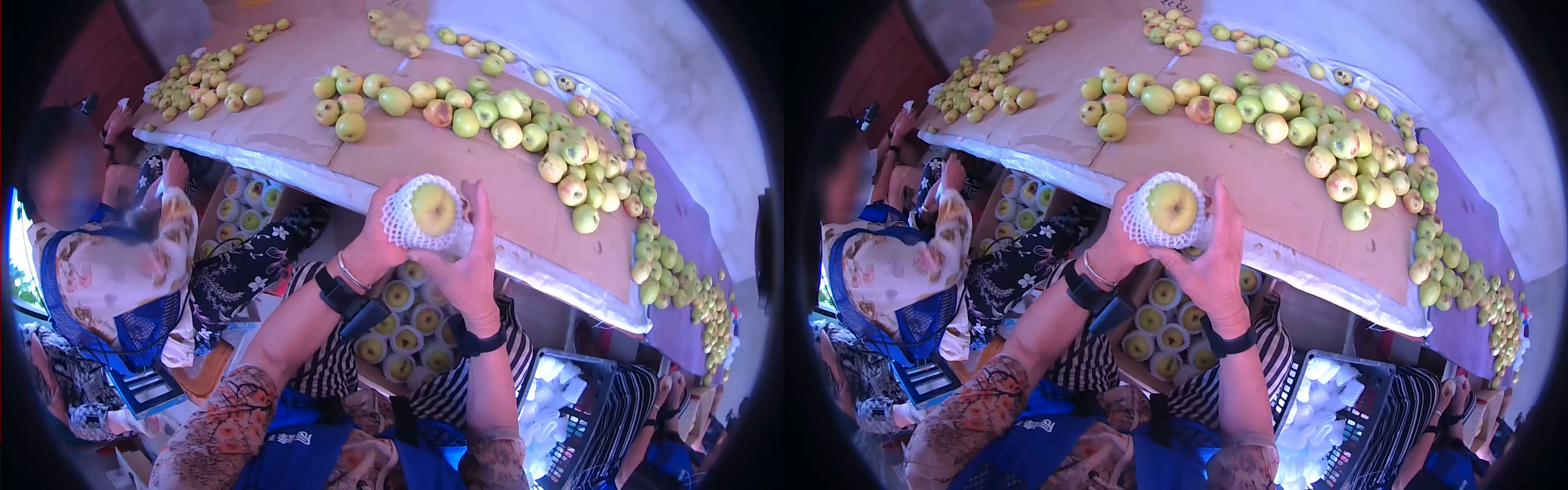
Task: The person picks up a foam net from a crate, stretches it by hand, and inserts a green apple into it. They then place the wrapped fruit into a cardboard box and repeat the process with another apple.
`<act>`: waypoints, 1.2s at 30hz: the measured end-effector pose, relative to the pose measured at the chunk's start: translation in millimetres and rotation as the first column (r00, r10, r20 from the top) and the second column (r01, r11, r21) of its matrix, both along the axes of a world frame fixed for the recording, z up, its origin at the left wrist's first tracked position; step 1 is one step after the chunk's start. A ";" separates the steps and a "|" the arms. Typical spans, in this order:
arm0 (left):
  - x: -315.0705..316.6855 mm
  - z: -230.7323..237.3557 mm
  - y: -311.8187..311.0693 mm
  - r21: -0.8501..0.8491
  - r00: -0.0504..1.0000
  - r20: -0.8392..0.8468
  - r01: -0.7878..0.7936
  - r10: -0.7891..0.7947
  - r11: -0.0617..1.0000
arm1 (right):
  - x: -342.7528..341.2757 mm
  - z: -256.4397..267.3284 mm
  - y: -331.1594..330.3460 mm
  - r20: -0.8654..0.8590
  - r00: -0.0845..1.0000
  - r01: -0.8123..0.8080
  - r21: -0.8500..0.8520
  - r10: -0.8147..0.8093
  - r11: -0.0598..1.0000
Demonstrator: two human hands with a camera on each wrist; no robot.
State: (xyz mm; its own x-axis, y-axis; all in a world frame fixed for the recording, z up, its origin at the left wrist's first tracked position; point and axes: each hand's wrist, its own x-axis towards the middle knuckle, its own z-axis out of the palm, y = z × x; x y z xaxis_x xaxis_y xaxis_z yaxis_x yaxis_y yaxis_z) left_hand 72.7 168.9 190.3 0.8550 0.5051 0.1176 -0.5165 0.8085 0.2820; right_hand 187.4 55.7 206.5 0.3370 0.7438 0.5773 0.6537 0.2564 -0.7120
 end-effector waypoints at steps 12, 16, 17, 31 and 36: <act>-5.4 25.8 -11.3 0.554 0.867 -0.458 0.107 0.195 0.826 | 0.0 -0.3 -5.0 0.096 0.994 0.052 -0.050 -0.047 0.997; -7.5 16.8 -10.5 0.564 0.870 -0.440 0.076 0.222 0.822 | -0.2 -12.6 -1.7 0.074 0.997 0.033 -0.070 -0.027 0.997; -7.8 13.3 -10.1 0.596 0.855 -0.453 0.080 0.252 0.799 | -1.2 -16.5 -3.4 0.084 0.996 0.035 -0.087 -0.028 0.996; -11.4 4.1 -18.5 0.806 0.777 -0.503 0.263 0.379 0.530 | -20.2 32.3 -29.7 0.395 0.914 0.129 -0.488 0.087 0.864; -13.5 -4.6 -20.1 0.755 0.738 -0.592 0.367 0.324 0.543 | -27.7 20.3 -38.8 0.381 0.924 0.171 -0.511 0.043 0.843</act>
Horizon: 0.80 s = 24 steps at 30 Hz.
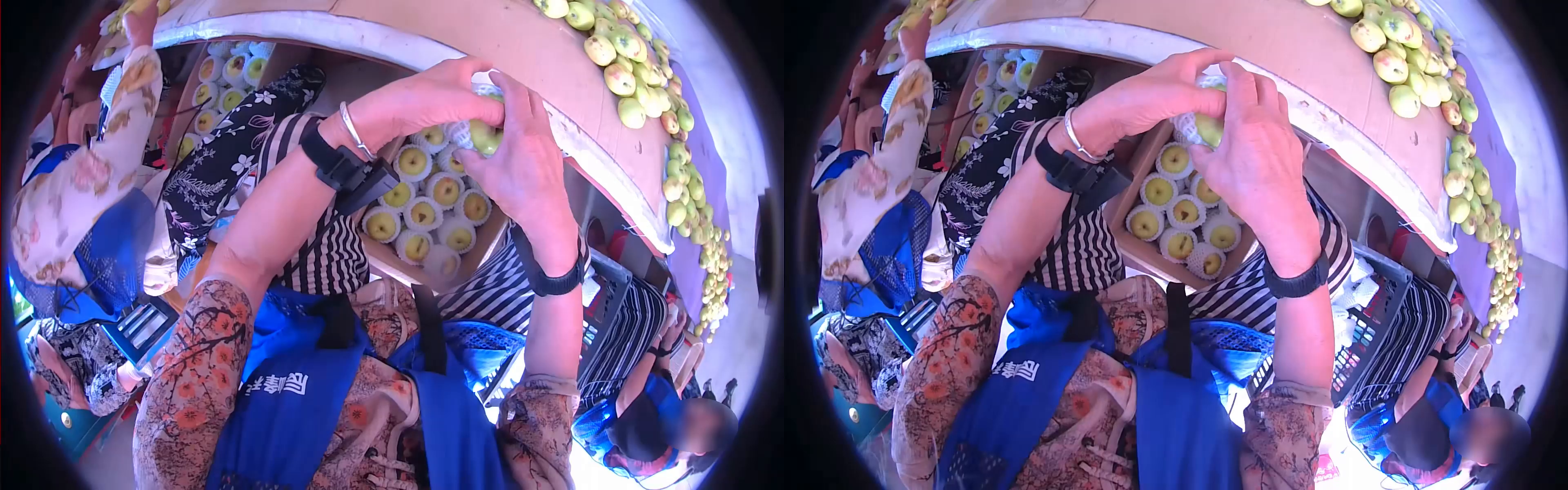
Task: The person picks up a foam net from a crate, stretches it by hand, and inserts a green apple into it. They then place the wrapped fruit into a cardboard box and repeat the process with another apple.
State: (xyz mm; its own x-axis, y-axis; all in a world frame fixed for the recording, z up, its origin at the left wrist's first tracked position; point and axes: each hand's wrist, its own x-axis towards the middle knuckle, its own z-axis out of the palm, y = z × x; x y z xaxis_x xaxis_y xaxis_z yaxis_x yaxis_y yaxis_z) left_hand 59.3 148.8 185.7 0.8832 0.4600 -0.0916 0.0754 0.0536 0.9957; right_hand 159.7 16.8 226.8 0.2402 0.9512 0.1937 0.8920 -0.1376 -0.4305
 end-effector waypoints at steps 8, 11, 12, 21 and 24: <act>-13.6 5.0 26.0 -0.205 0.985 0.103 -0.114 0.137 0.972 | 11.9 -13.6 -27.2 -0.317 0.947 -0.009 -0.152 -0.040 0.988; -16.4 6.6 36.6 -0.369 0.961 0.168 -0.144 0.219 0.918 | -18.9 -51.2 -34.1 -0.322 0.946 -0.078 -0.333 -0.035 0.940; -17.5 4.0 41.6 -0.380 0.958 0.186 -0.136 0.220 0.915 | -30.7 -73.5 -34.9 -0.322 0.947 -0.113 -0.388 -0.020 0.915; -36.2 4.7 48.5 -0.390 0.926 0.262 -0.154 0.270 0.908 | -115.9 -202.2 -50.1 -0.181 0.973 -0.217 -0.502 0.143 0.837; -39.7 4.6 50.5 -0.379 0.920 0.256 -0.187 0.297 0.906 | -113.6 -223.5 -47.7 -0.302 0.943 -0.259 -0.408 0.139 0.875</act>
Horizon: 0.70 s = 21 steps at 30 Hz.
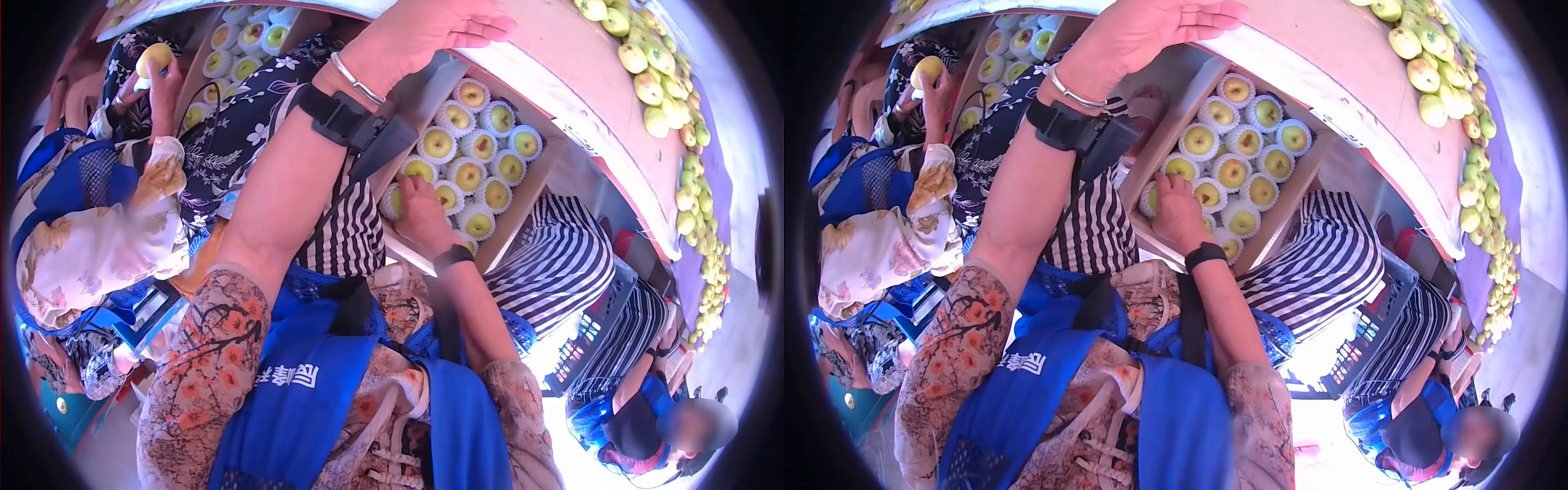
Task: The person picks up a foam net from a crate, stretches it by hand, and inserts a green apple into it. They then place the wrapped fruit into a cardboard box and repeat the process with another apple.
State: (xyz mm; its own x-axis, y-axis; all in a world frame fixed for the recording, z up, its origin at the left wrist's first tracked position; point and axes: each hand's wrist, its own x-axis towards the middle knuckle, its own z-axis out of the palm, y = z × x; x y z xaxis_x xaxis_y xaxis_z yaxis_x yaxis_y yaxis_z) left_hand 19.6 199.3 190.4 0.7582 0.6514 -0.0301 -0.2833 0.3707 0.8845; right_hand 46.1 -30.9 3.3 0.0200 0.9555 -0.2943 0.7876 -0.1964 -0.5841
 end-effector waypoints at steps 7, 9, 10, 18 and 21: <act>-2.8 3.2 2.4 -0.005 0.998 -0.040 -0.040 0.040 0.999 | 17.9 -3.8 -2.8 -0.224 0.958 0.154 -0.135 -0.182 0.979; -1.7 1.6 2.2 -0.005 0.999 -0.033 -0.028 0.028 1.000 | 16.1 -1.6 -0.4 -0.108 0.991 0.058 -0.158 -0.076 0.986; -2.2 0.2 2.6 -0.006 0.999 -0.030 -0.023 0.022 1.000 | 12.1 0.5 2.2 -0.040 0.999 -0.014 -0.151 0.008 0.988; 2.7 -4.6 2.9 -0.004 0.999 -0.038 -0.009 0.009 1.000 | 18.2 -12.0 -3.2 -0.291 0.943 0.170 0.003 -0.162 0.985; 3.8 -4.7 2.7 0.005 0.999 -0.035 -0.016 0.016 1.000 | 20.3 -1.4 4.4 -0.147 0.965 0.196 -0.139 -0.216 0.971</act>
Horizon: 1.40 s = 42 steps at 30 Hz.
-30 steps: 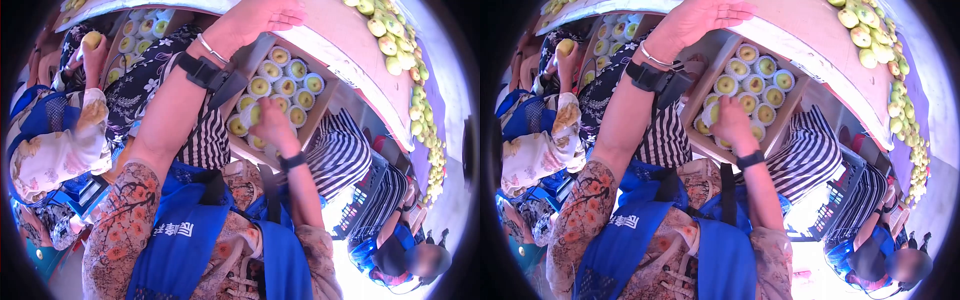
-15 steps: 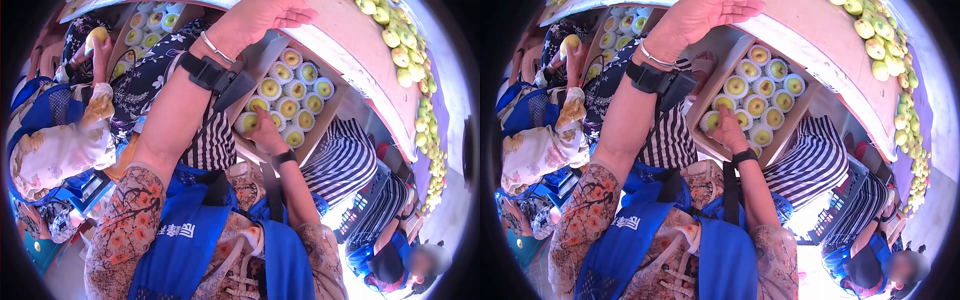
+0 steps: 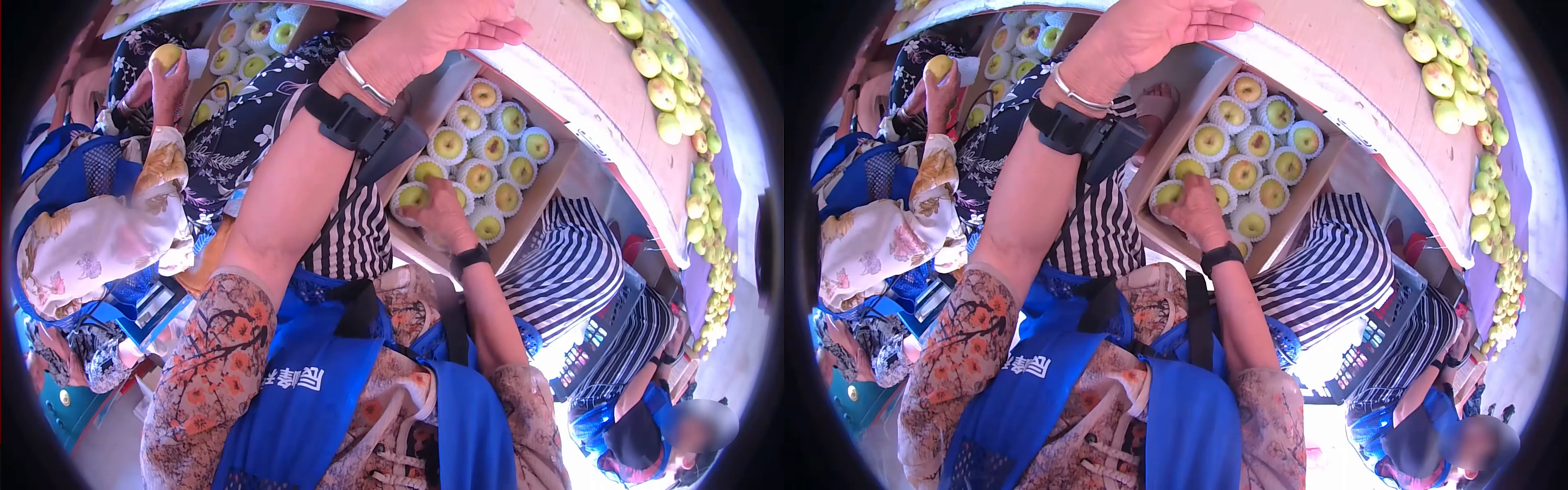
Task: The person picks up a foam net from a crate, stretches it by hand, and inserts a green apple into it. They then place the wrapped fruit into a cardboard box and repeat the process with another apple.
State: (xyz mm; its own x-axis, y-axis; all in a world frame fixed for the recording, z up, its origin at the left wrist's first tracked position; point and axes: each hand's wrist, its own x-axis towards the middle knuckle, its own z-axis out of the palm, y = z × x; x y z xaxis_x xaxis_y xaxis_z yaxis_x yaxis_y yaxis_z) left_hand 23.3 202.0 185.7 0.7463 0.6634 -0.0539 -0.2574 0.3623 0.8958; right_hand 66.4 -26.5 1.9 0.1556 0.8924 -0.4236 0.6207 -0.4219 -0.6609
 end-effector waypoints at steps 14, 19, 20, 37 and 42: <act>2.3 -0.2 1.2 0.034 0.999 -0.034 0.021 -0.020 0.999 | -18.8 -11.8 -5.5 0.328 0.882 -0.391 0.109 0.338 0.914; 3.1 0.1 2.0 0.013 0.999 -0.027 0.021 -0.020 1.000 | -3.2 -13.6 -5.7 -0.203 0.971 -0.090 0.169 0.124 0.981; 3.2 -0.1 2.2 0.013 0.999 -0.028 0.022 -0.022 1.000 | -2.5 -14.8 -5.3 -0.332 0.943 0.042 0.160 0.014 0.986; 5.8 -1.2 -0.3 0.020 1.000 -0.009 0.028 -0.028 0.999 | 12.8 -6.1 1.5 -0.235 0.970 -0.069 -0.033 0.059 0.997; 8.2 -2.4 -1.3 0.003 0.999 -0.001 0.046 -0.046 0.999 | 10.3 -2.9 3.8 -0.169 0.985 -0.018 0.001 0.018 1.000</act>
